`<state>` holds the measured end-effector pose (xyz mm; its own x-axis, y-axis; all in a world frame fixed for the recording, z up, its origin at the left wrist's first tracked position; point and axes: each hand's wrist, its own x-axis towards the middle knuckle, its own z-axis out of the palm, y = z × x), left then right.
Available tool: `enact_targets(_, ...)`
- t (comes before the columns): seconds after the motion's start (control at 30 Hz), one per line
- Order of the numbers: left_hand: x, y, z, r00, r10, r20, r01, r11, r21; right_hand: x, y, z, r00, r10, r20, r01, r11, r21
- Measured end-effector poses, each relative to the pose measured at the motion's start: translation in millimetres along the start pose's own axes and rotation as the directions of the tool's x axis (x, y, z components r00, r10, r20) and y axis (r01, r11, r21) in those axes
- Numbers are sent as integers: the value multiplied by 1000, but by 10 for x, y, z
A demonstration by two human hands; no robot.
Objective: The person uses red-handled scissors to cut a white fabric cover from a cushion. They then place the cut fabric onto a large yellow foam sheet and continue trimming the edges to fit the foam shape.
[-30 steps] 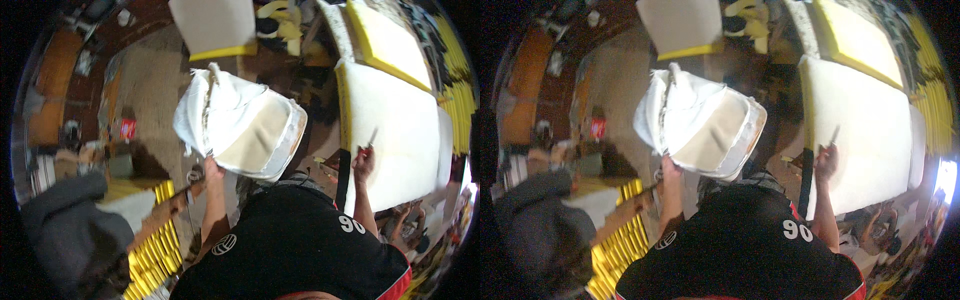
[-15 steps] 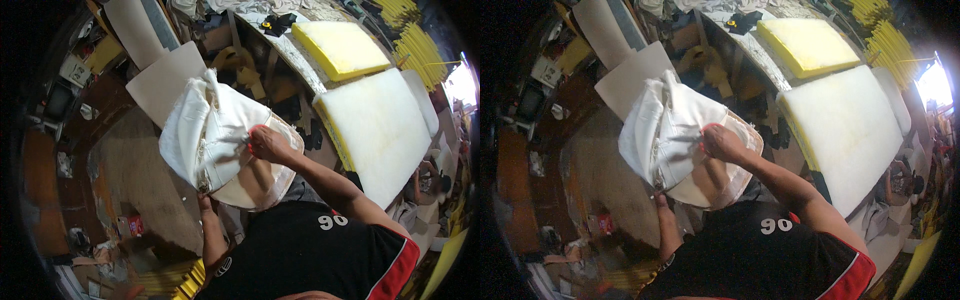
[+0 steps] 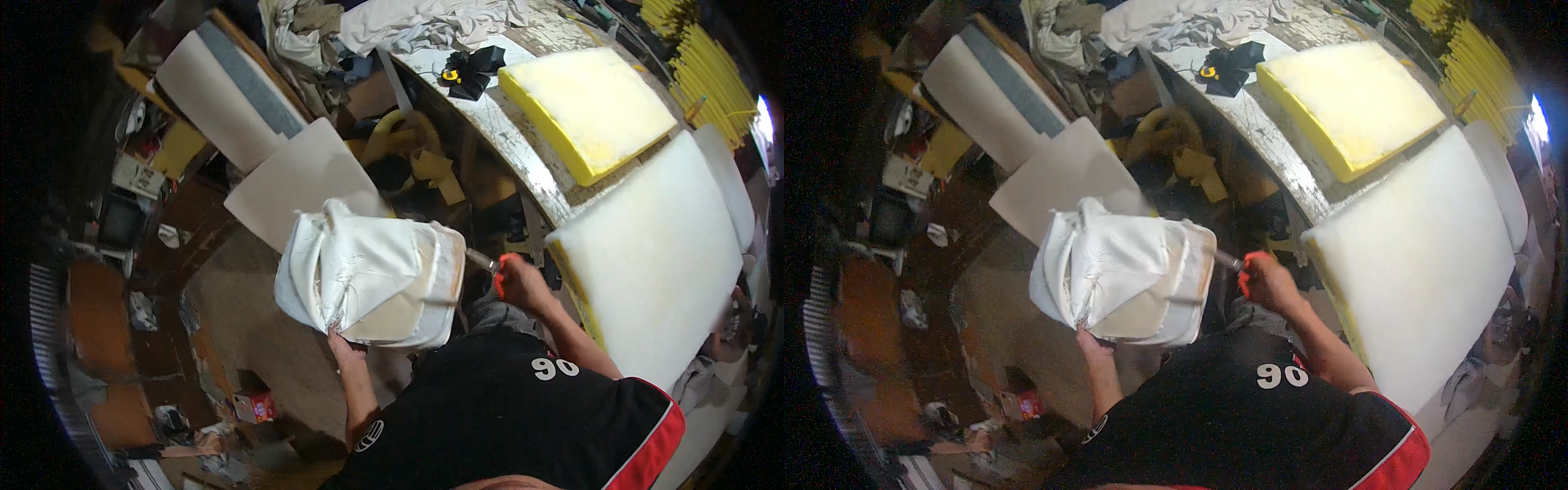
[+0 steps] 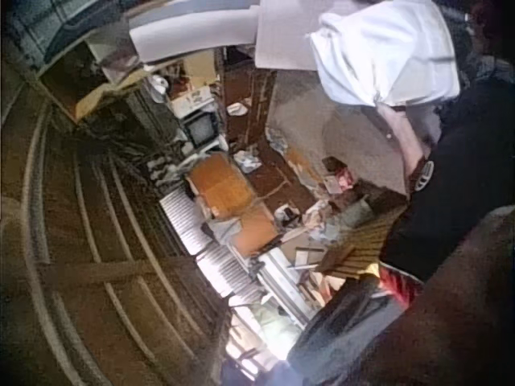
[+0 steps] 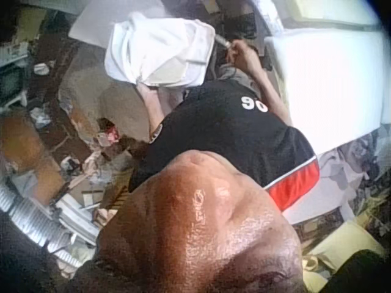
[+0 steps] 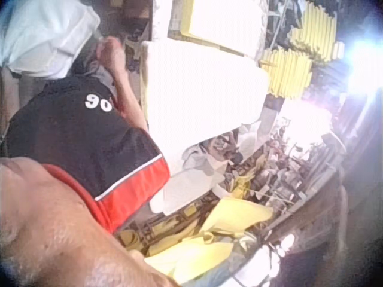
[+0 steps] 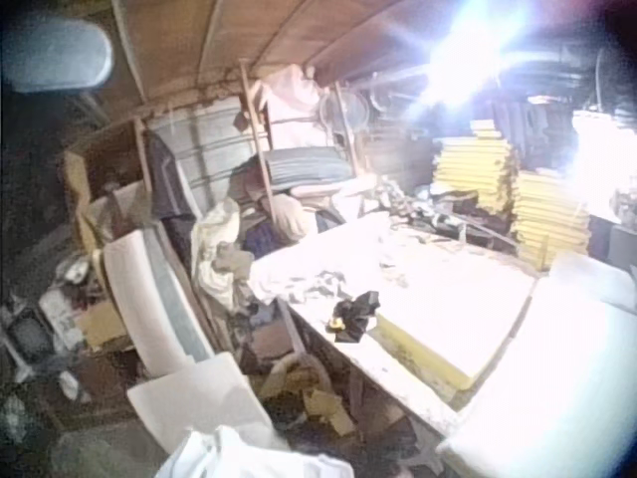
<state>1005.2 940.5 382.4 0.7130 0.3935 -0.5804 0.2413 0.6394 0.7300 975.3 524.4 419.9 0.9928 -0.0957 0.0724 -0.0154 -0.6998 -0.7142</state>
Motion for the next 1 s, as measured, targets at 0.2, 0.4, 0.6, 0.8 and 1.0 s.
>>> enact_targets(0.2, 329, 77, 1120, 998, 32, 59, -23, 989, -148, 1292, 1107, -1068, 848, 57, -527, -86, 996, -32)
enact_targets(0.4, 743, 247, 2057, 984, 79, 162, -46, 978, -202, 1190, 1745, -1798, 614, 385, -688, -563, 826, -40)
enact_targets(0.6, 1274, 524, 3392, 962, -8, 272, 63, 979, -196, 452, 1548, -1564, 472, 517, -714, -654, 748, 110)
enact_targets(0.8, 1768, 490, 4787, 871, -57, 488, 153, 975, -160, 126, 1331, -983, 351, 724, -594, -721, 614, 321)
enact_targets(1.0, 2318, 336, 6286, 823, -112, 557, 209, 971, -114, 260, 1291, -584, 227, 714, -663, -692, 597, 406)
